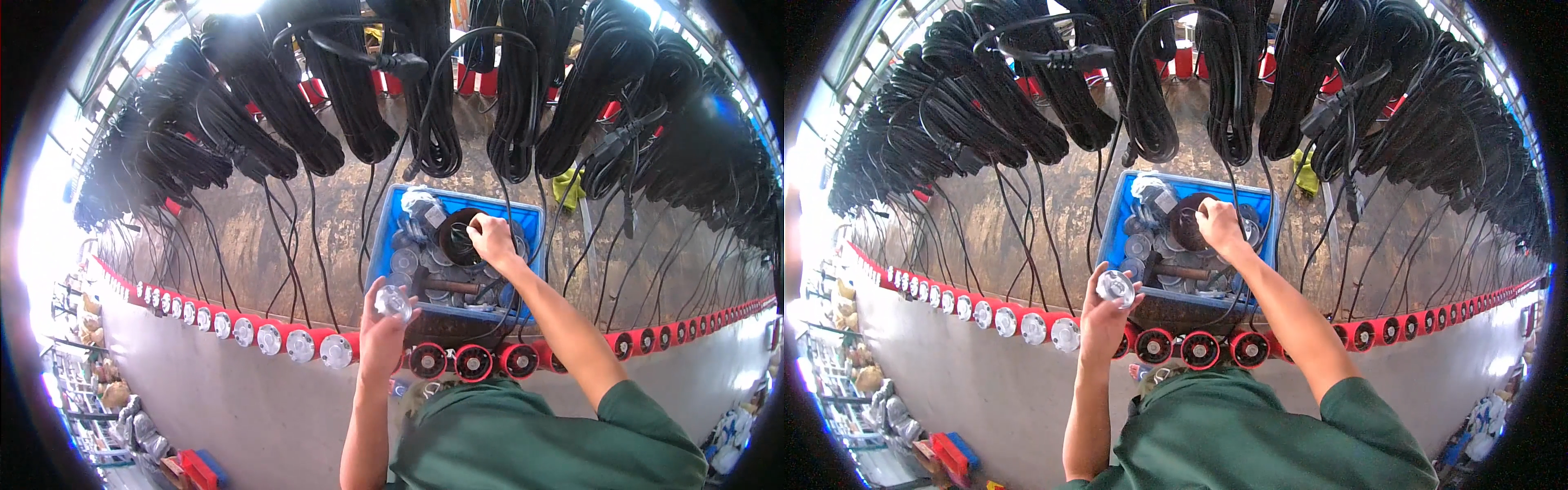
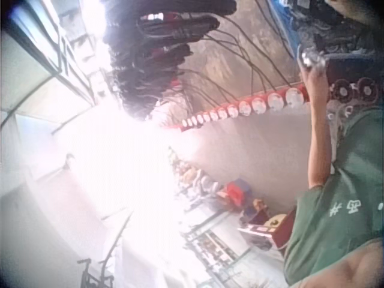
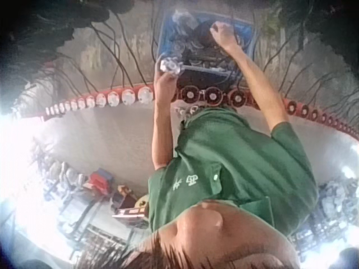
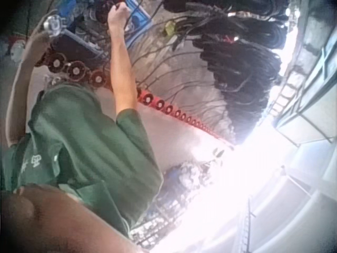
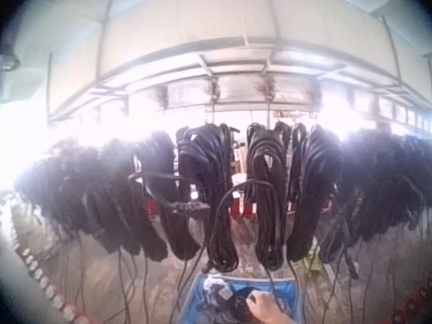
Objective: The person places metal plates onto red cylindrical motor housings, screws them in using a blue electric screwdriver, and applies liquid from a small bottle to the central shafts.
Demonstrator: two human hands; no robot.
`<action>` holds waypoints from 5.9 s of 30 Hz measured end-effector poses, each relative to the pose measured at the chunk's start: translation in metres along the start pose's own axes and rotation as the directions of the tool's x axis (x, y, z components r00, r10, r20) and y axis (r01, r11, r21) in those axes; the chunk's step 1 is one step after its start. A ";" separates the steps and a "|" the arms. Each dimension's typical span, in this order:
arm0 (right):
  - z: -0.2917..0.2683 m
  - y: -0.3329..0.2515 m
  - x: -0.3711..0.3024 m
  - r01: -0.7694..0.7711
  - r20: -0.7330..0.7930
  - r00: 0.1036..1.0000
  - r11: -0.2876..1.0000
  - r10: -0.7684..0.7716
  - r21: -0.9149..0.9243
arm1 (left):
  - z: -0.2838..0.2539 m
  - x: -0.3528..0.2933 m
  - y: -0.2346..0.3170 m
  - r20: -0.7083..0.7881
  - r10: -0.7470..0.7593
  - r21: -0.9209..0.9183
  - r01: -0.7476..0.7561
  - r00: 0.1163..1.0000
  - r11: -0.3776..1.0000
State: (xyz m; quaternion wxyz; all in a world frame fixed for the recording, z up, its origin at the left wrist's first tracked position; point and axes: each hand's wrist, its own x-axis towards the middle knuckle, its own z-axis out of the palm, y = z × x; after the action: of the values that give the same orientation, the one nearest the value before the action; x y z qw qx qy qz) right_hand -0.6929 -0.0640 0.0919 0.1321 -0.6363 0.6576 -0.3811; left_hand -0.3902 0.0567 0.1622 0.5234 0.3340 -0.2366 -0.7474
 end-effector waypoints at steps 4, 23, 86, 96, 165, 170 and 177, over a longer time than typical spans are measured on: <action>0.001 -0.003 -0.002 -0.054 -0.099 0.993 0.989 0.068 0.136 | -0.011 -0.013 -0.001 -0.001 -0.029 -0.269 0.027 1.000 0.963; -0.055 -0.179 -0.080 0.185 0.329 0.871 0.863 -0.366 0.470 | 0.035 -0.047 -0.006 0.024 0.041 -0.001 -0.041 0.999 0.999; 0.067 -0.035 -0.009 -0.232 0.164 0.949 0.948 0.270 -0.217 | -0.032 -0.139 0.035 -0.323 0.312 -0.461 -0.436 0.893 0.773; 0.007 -0.155 -0.121 -0.429 0.562 0.822 0.754 0.096 0.498 | -0.090 -0.190 0.023 -0.498 0.267 -0.489 -0.521 0.825 0.699; 0.015 -0.208 -0.185 -0.042 0.517 0.852 0.975 -0.080 0.220 | -0.078 -0.161 -0.003 -0.354 -0.145 -0.482 -0.047 0.924 0.875; 0.012 -0.212 -0.179 -0.047 0.488 0.869 0.968 -0.082 0.245 | -0.078 -0.159 -0.001 -0.333 -0.170 -0.465 -0.005 0.928 0.885; 0.000 -0.216 -0.186 -0.122 0.510 0.859 0.945 -0.052 0.303 | -0.070 -0.157 0.000 -0.309 -0.157 -0.441 0.004 0.938 0.897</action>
State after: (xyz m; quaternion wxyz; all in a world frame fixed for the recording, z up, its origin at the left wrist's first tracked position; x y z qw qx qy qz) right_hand -0.5051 0.1318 0.1779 0.4115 -0.6716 0.5387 -0.2991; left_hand -0.3020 0.2037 0.1549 0.5853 0.3415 0.0430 -0.7341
